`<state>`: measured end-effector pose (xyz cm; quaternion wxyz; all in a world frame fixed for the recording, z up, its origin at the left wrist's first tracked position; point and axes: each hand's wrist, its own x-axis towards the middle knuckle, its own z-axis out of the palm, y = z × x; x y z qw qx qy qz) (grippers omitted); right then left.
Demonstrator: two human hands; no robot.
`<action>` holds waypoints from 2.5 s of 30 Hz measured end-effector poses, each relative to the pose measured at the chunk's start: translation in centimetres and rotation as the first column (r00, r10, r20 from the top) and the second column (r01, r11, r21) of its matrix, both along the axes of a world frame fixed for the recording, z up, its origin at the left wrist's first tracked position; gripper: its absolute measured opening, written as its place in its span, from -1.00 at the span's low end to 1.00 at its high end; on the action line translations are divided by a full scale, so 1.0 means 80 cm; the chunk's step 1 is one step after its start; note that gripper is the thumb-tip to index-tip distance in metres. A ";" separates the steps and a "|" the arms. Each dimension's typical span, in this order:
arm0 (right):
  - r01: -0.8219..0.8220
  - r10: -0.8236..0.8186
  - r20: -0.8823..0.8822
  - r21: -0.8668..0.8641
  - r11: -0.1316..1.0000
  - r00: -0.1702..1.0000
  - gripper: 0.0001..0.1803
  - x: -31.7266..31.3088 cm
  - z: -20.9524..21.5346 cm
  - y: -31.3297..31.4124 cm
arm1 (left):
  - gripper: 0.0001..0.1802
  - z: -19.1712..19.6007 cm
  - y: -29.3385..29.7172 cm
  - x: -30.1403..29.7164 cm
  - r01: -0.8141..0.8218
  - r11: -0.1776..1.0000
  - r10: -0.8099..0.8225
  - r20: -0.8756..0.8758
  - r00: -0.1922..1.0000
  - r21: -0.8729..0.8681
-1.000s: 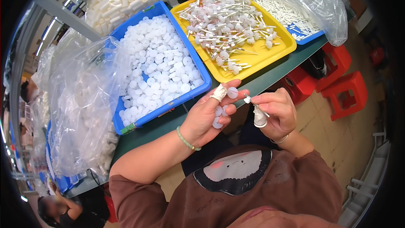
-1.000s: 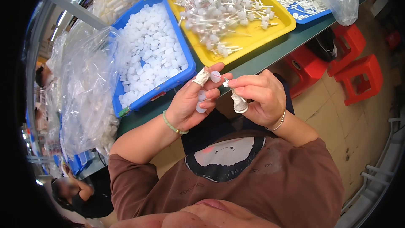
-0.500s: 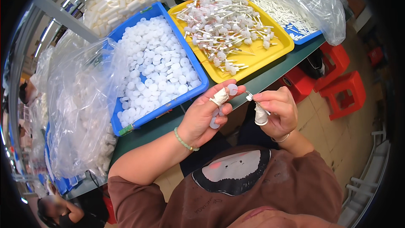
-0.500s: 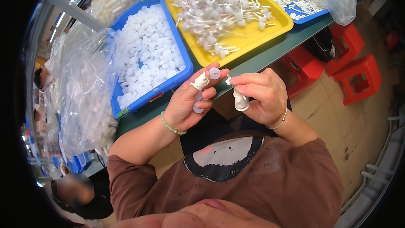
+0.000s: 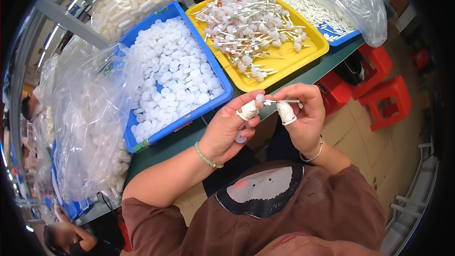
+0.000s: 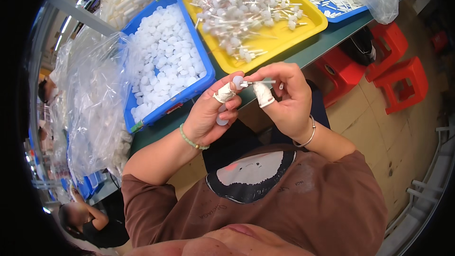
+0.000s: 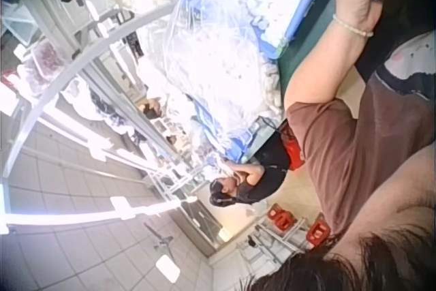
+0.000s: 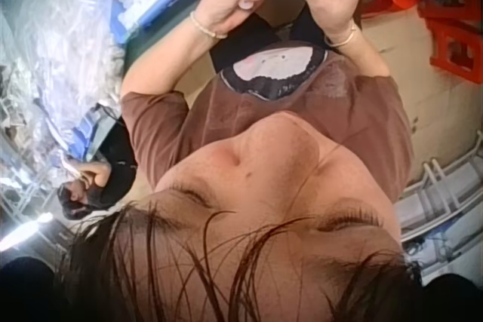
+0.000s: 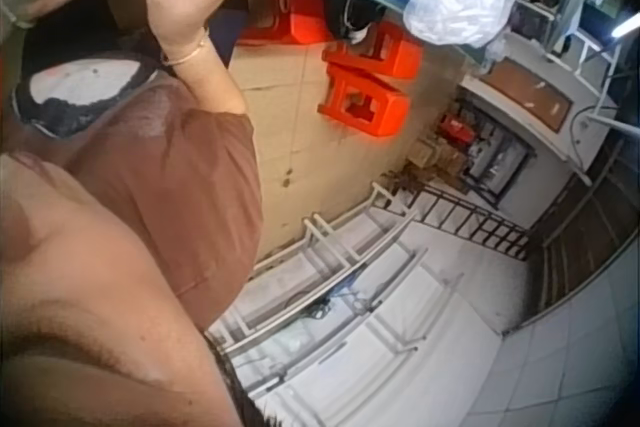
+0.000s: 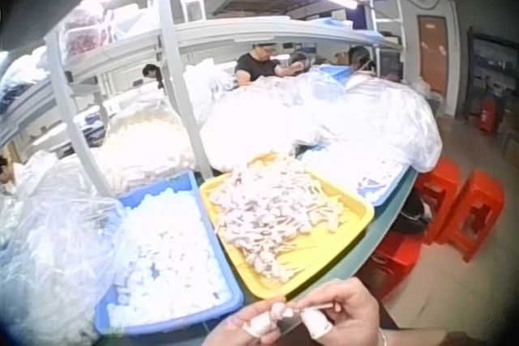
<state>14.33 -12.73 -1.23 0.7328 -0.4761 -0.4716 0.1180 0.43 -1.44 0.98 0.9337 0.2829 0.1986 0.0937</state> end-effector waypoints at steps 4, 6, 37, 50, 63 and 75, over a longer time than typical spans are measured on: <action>0.152 -0.091 0.493 -0.086 0.985 0.865 -0.71 0.022 0.027 0.002 | -0.62 0.004 -0.001 0.004 -0.059 0.995 0.062 -0.033 0.998 0.074; 0.213 -0.106 0.650 -0.089 0.973 0.752 -0.69 0.023 0.031 0.002 | -0.64 0.001 -0.002 0.003 -0.065 0.989 0.075 -0.070 0.995 0.131; 0.225 -0.087 0.809 -0.056 0.973 0.581 -0.83 0.018 0.016 0.004 | -0.77 -0.003 -0.002 0.001 -0.011 0.940 0.041 -0.079 0.996 0.342; -0.040 0.083 0.110 -0.347 0.937 0.990 -0.68 0.034 0.009 -0.023 | -0.78 -0.003 -0.006 0.002 -0.094 0.973 0.093 0.015 0.996 0.213; 0.031 0.072 0.299 -0.328 0.944 0.952 -0.68 0.032 0.018 -0.032 | -0.81 -0.005 -0.007 0.003 -0.119 0.956 0.116 0.026 0.993 0.267; -0.095 0.113 0.046 -0.287 0.953 0.993 -0.62 0.020 0.017 -0.016 | -0.79 -0.009 -0.009 0.004 -0.134 0.930 0.139 0.009 0.990 0.343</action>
